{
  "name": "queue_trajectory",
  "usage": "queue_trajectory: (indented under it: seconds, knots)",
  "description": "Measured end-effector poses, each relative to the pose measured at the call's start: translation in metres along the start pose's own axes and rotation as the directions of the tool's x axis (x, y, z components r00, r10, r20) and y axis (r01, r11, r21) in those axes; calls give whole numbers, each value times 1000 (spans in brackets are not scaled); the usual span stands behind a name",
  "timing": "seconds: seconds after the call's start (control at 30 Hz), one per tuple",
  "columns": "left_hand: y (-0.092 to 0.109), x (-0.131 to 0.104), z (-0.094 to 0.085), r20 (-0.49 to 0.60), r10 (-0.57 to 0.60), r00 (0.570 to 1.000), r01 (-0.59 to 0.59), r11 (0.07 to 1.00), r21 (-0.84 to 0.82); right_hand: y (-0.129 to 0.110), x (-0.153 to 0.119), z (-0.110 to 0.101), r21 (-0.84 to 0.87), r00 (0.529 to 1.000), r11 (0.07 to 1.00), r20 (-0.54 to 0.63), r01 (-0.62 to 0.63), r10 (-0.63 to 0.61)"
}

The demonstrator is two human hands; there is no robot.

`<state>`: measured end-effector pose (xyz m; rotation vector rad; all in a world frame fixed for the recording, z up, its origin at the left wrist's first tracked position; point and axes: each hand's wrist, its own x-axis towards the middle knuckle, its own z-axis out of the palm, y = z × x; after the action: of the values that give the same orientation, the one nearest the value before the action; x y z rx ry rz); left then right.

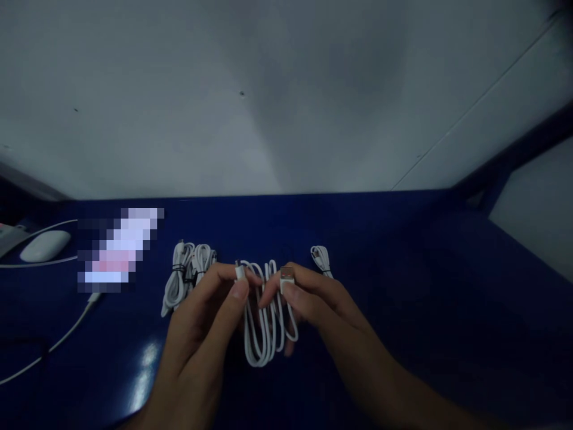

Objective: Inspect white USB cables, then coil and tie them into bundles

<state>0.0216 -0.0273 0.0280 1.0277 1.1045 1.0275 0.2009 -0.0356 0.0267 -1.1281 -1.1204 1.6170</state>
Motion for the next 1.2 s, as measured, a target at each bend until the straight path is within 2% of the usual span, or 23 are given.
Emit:
queue_trajectory:
  seconds: [0.13,0.3,0.43,0.5,0.57,0.67,0.9,1.2]
  knots:
    - [1,-2,3,8,-128,992,128,987,-97,0,-2,2,57,999,998,9,-38,38]
    - [-8,1,-5,88,-117,989,128,983,-135,5,4,-2,125,994,990,99,-58,46]
    - [-11,2,-8,79,-131,988,143,975,-169,12,8,-8,147,987,989,159,-29,6]
    - [-11,2,-7,68,-124,990,135,972,-194,12,6,-7,178,988,982,153,-60,32]
    - [-10,2,-7,61,-118,991,128,972,-198,10,2,-4,137,996,988,70,-73,63]
    - [-8,3,-7,51,-91,995,98,981,-167,5,-2,1,104,998,993,23,-56,53]
    - [-5,0,-6,70,-57,996,67,988,-141,0,4,3,77,999,997,23,25,-26]
    - [-5,0,-13,98,11,995,-12,1000,2,4,3,4,30,996,997,-45,72,-71]
